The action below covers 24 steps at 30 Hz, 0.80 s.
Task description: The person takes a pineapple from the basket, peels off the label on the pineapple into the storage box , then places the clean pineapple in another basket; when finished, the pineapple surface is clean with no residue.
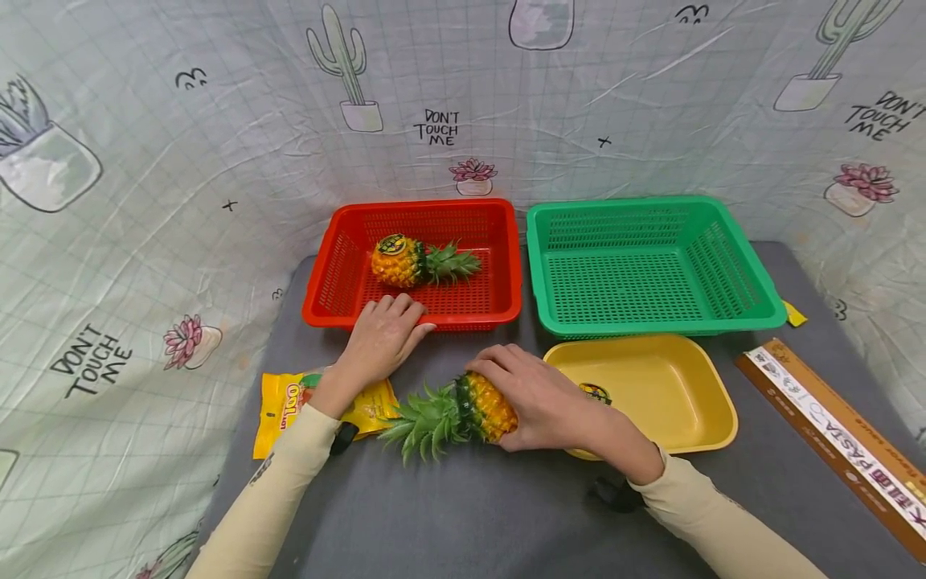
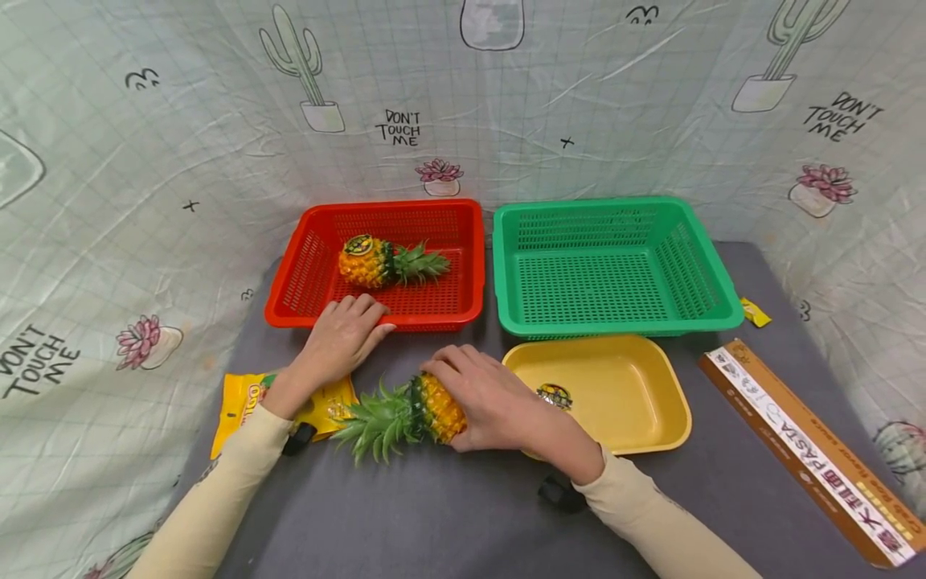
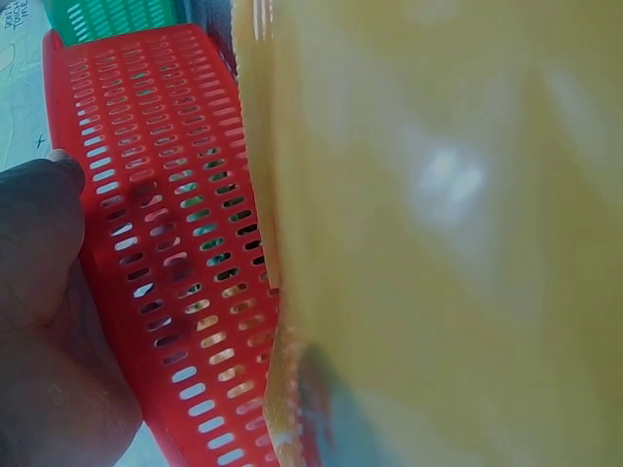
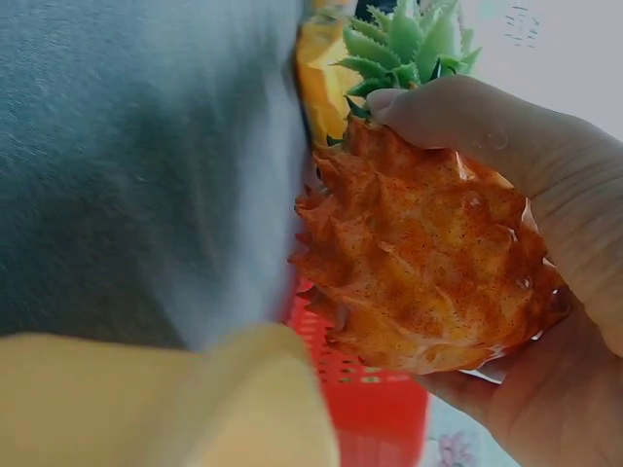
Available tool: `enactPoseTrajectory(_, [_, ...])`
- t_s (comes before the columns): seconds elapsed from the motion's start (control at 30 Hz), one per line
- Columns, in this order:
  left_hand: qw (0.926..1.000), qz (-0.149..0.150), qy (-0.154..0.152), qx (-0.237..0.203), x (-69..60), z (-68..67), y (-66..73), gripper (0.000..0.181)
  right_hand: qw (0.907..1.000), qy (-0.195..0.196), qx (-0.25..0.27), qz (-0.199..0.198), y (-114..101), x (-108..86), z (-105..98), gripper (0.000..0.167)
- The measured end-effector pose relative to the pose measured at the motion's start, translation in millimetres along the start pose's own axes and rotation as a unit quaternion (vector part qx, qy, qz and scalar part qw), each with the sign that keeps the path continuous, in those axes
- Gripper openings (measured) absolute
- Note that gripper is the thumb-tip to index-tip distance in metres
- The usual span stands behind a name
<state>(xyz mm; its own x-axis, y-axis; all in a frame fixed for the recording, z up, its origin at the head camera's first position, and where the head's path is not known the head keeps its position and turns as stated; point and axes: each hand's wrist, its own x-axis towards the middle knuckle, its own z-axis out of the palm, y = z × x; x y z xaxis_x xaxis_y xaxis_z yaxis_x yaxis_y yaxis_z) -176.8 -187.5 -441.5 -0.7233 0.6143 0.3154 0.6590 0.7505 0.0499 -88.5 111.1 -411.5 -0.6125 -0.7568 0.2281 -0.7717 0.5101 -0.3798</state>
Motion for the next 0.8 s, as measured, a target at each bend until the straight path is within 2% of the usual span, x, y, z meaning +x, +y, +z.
enactPoseTrajectory(0.2, [1.0,-0.001,0.0,-0.004,1.0,-1.4,0.8,0.036,0.9998,0.002,0.012,0.015,1.0,-2.5,-19.5,0.095])
enactPoseTrajectory(0.57, [0.9997,-0.012,-0.017,-0.01,1.4,-3.3,1.1,0.038,0.9986,0.033,0.02,0.036,16.6,-12.5,-61.5,0.096])
enactPoseTrajectory(0.8, [0.9998,-0.008,-0.004,-0.017,0.8,-0.5,0.4,0.032,0.9958,0.059,0.01,0.069,29.6,-20.9,-96.4,0.096])
